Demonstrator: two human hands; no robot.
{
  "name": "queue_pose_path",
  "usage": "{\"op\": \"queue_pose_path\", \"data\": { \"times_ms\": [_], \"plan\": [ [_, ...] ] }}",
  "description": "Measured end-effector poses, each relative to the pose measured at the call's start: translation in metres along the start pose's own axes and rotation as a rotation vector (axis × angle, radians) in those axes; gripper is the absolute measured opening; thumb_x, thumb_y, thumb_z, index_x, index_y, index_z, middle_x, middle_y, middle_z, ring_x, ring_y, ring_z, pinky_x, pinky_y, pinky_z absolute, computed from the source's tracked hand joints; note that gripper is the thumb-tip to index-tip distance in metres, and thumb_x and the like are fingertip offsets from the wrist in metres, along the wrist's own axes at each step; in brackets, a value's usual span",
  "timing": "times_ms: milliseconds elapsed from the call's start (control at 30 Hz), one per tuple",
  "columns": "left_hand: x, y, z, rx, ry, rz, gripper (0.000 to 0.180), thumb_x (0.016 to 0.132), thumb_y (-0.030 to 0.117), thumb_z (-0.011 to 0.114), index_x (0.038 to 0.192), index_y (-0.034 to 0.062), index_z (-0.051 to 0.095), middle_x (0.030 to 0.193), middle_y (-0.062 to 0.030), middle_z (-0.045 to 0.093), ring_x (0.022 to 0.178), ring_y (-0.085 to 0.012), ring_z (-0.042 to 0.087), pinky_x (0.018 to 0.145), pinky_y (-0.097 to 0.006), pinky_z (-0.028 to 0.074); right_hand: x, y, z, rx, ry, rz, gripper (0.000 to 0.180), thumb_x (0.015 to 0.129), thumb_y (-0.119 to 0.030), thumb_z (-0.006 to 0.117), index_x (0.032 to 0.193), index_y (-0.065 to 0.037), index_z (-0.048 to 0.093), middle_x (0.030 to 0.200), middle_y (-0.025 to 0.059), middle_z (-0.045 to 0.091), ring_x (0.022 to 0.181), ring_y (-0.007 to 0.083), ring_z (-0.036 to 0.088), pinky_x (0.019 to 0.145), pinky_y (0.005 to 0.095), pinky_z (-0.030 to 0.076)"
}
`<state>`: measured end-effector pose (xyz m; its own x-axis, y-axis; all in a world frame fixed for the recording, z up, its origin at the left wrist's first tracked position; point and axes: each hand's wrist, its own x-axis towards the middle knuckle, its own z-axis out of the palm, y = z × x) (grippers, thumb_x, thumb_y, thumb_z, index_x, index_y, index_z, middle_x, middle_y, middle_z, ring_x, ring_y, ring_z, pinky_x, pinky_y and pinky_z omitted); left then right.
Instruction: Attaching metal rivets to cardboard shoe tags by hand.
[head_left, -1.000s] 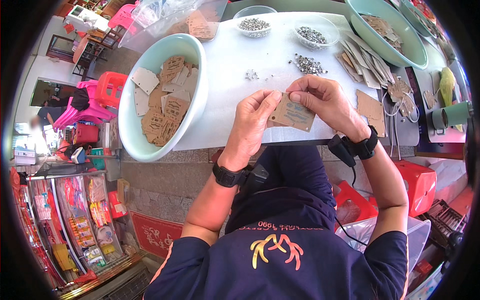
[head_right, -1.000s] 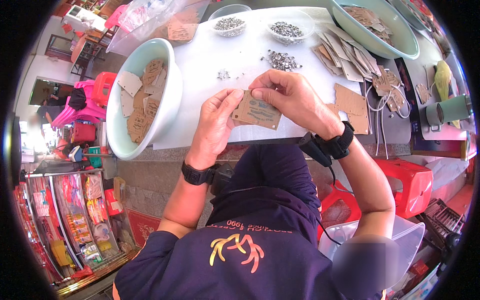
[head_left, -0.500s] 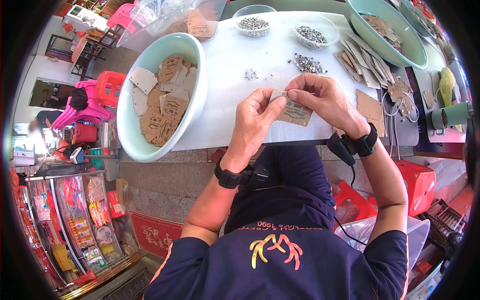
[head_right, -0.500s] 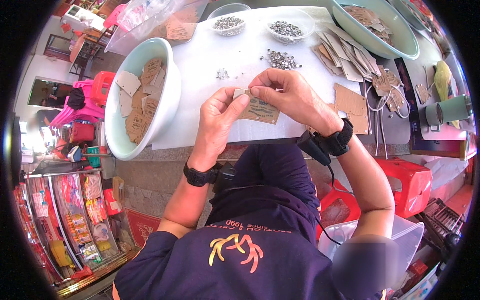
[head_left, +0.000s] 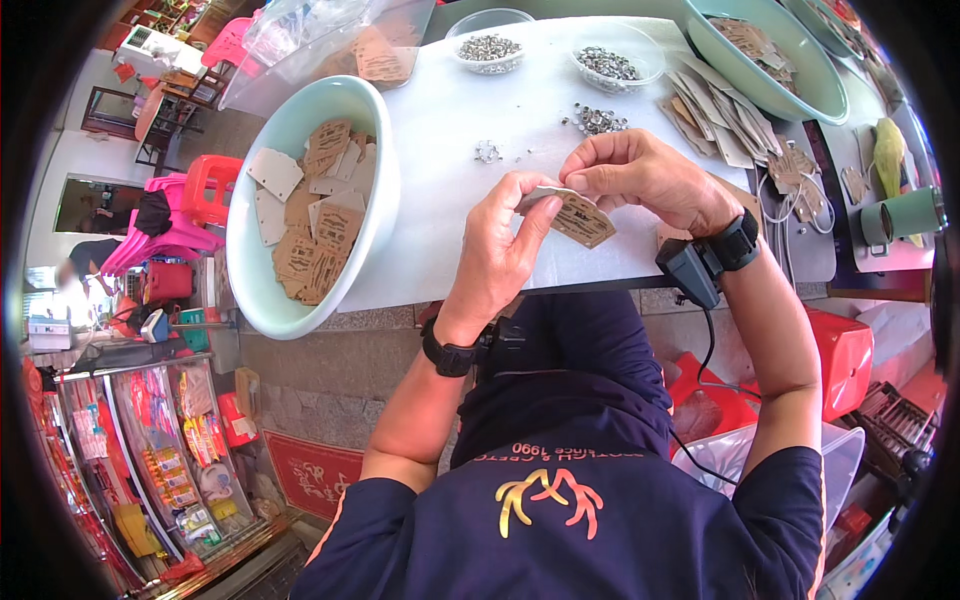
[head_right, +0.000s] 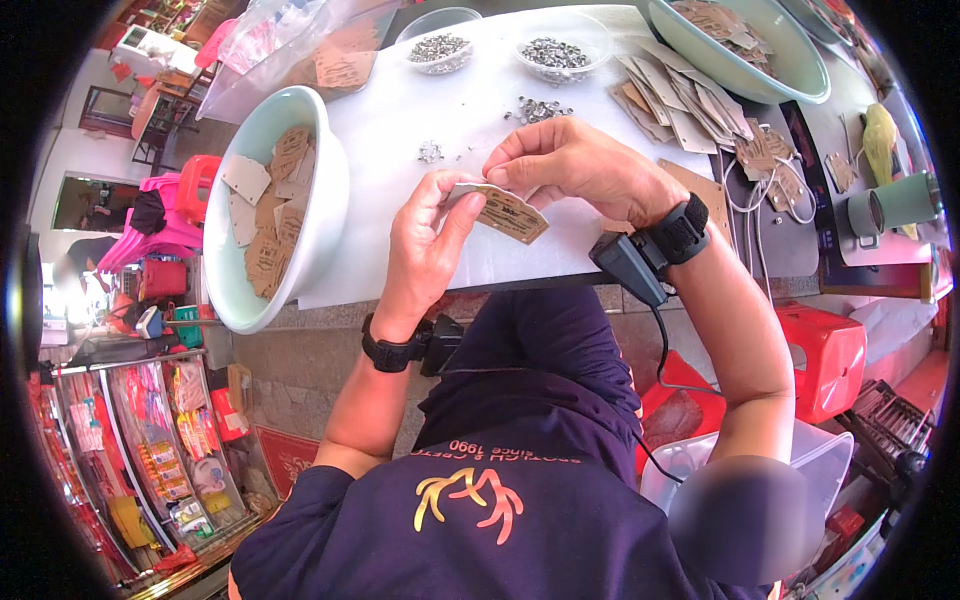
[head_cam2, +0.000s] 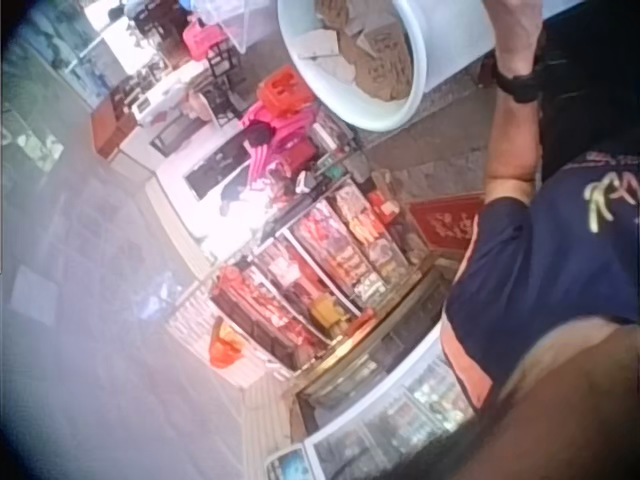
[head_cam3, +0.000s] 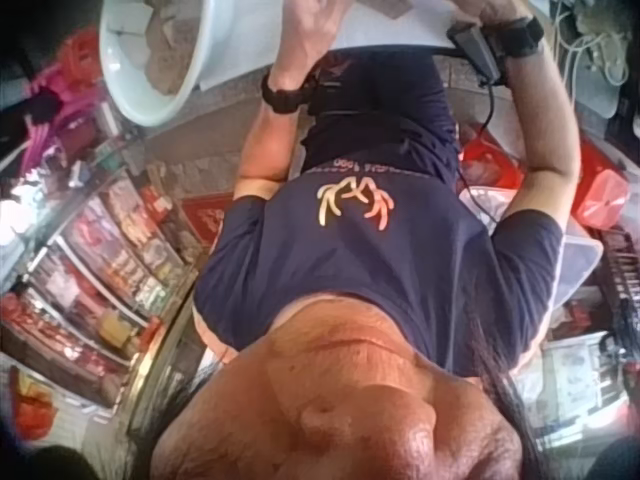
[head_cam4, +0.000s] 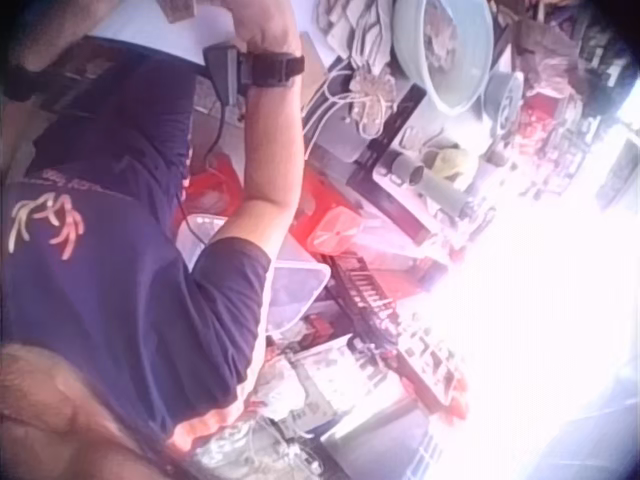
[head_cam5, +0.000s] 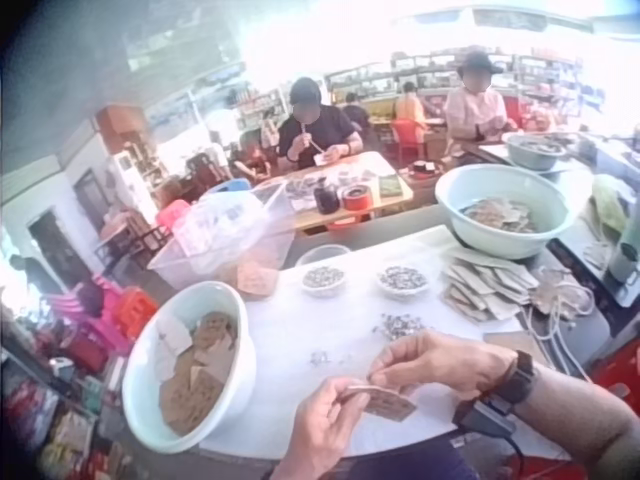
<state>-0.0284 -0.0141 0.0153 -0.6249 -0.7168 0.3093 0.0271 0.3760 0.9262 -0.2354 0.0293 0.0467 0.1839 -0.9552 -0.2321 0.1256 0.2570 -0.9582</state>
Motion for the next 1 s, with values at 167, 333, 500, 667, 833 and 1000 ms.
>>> {"op": "queue_pose_path", "data": {
  "times_ms": [167,333,500,667,833,1000],
  "plan": [
    [0.002,0.002,0.001,0.082,-0.013,0.064,0.011,0.095,0.007,0.059,0.104,0.0005,0.058,0.093,-0.0048,0.062,0.085,-0.0103,0.057,0.079,-0.025,0.047,0.002,-0.005,-0.006,0.021,-0.054,0.06,0.019,0.087,-0.014,0.069,0.101,0.0,0.067,0.087,0.0019,0.068,0.073,0.0065,0.063,0.068,0.0196,0.052],
    [0.003,0.0,0.0,0.103,-0.029,0.128,0.011,0.094,0.005,0.059,0.104,0.0,0.058,0.094,-0.006,0.061,0.086,-0.0109,0.058,0.08,-0.025,0.046,0.003,-0.005,-0.005,0.07,-0.077,0.09,0.018,0.086,-0.009,0.069,0.101,0.0,0.067,0.088,0.0021,0.068,0.073,0.0063,0.064,0.068,0.019,0.053],
    [0.003,0.0,0.002,0.023,-0.012,0.031,0.012,0.095,0.004,0.059,0.106,0.0016,0.058,0.097,-0.0032,0.062,0.089,-0.0088,0.057,0.082,-0.025,0.046,0.006,0.004,-0.007,0.146,-0.114,0.025,0.018,0.087,-0.014,0.07,0.103,-0.005,0.068,0.088,-0.003,0.066,0.079,0.0044,0.06,0.071,0.0193,0.048],
    [0.0,-0.007,0.0,-0.114,-0.004,-0.038,0.013,0.095,0.004,0.059,0.108,0.0015,0.059,0.1,-0.002,0.061,0.091,-0.0078,0.056,0.083,-0.024,0.046,0.01,0.009,-0.004,0.108,-0.081,-0.014,0.02,0.087,-0.013,0.07,0.104,-0.005,0.068,0.088,-0.0033,0.065,0.077,0.0039,0.059,0.068,0.0192,0.047],
    [0.0,-0.007,-0.001,-0.046,0.009,-0.023,0.014,0.095,0.003,0.059,0.109,0.0006,0.059,0.103,-0.0029,0.061,0.093,-0.0082,0.056,0.084,-0.024,0.045,0.008,0.014,-0.001,-0.029,0.016,-0.027,0.02,0.087,-0.013,0.07,0.105,-0.005,0.069,0.088,-0.0029,0.065,0.076,0.0037,0.058,0.066,0.0185,0.045],
    [0.002,-0.01,-0.001,0.01,-0.014,0.061,0.016,0.094,0.002,0.06,0.109,-0.0004,0.059,0.101,-0.0036,0.061,0.093,-0.0092,0.057,0.085,-0.025,0.046,0.008,0.01,-0.003,0.252,-0.068,0.065,0.02,0.087,-0.009,0.067,0.105,-0.003,0.066,0.087,-0.0024,0.064,0.071,0.0031,0.055,0.062,0.0165,0.042]
  ]
}}
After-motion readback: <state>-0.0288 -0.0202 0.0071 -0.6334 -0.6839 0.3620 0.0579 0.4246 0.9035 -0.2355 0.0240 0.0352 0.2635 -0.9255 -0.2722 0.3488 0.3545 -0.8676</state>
